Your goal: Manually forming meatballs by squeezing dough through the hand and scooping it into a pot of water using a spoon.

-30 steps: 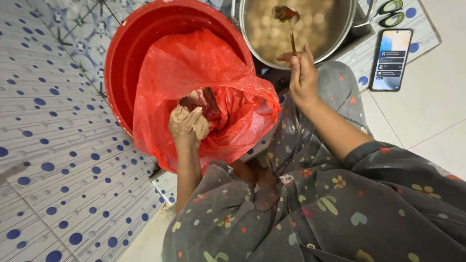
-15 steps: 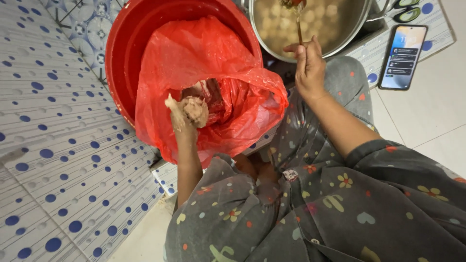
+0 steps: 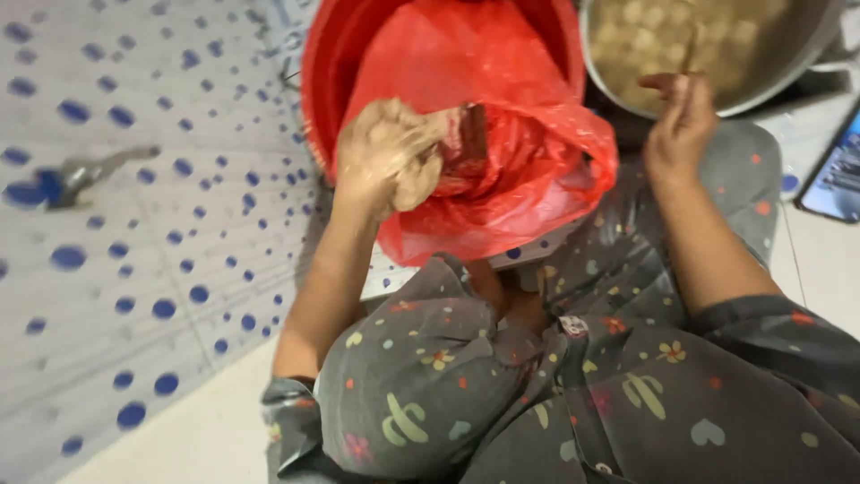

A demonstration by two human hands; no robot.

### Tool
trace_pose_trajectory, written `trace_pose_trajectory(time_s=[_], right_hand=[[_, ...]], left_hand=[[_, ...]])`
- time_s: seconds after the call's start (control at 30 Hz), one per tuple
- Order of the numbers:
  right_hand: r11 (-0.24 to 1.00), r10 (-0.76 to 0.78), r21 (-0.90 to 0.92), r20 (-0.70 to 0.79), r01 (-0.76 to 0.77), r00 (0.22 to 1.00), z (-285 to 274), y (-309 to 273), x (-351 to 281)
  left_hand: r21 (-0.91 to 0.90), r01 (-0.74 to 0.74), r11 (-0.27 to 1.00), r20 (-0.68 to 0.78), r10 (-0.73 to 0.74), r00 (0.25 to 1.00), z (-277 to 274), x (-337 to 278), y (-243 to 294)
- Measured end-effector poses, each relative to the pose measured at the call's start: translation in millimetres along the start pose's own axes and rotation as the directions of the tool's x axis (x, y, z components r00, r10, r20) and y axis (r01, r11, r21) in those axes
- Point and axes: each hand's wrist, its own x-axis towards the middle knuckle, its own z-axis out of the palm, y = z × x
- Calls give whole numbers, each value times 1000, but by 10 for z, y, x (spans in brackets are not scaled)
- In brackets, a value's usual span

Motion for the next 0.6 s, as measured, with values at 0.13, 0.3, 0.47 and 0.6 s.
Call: trace_pose_trajectory(time_s=[0.13, 0.3, 0.47, 0.6], right_hand=[[1000, -8, -29, -4, 8, 1000, -20, -16, -9], [997, -44, -70, -15, 43, 999, -24, 91, -38], [987, -59, -150, 23, 62, 998, -39, 129, -50], [986, -63, -153, 49, 70, 997, -19, 158, -36]], left_hand=[[-918, 374, 135, 186, -685, 704, -226, 274, 243], [-991, 121, -54, 123, -717, 687, 214, 37, 137], [-963, 112, -243, 247, -650, 719, 412, 35, 166], [-967, 87, -238, 248, -817, 521, 163, 285, 328]])
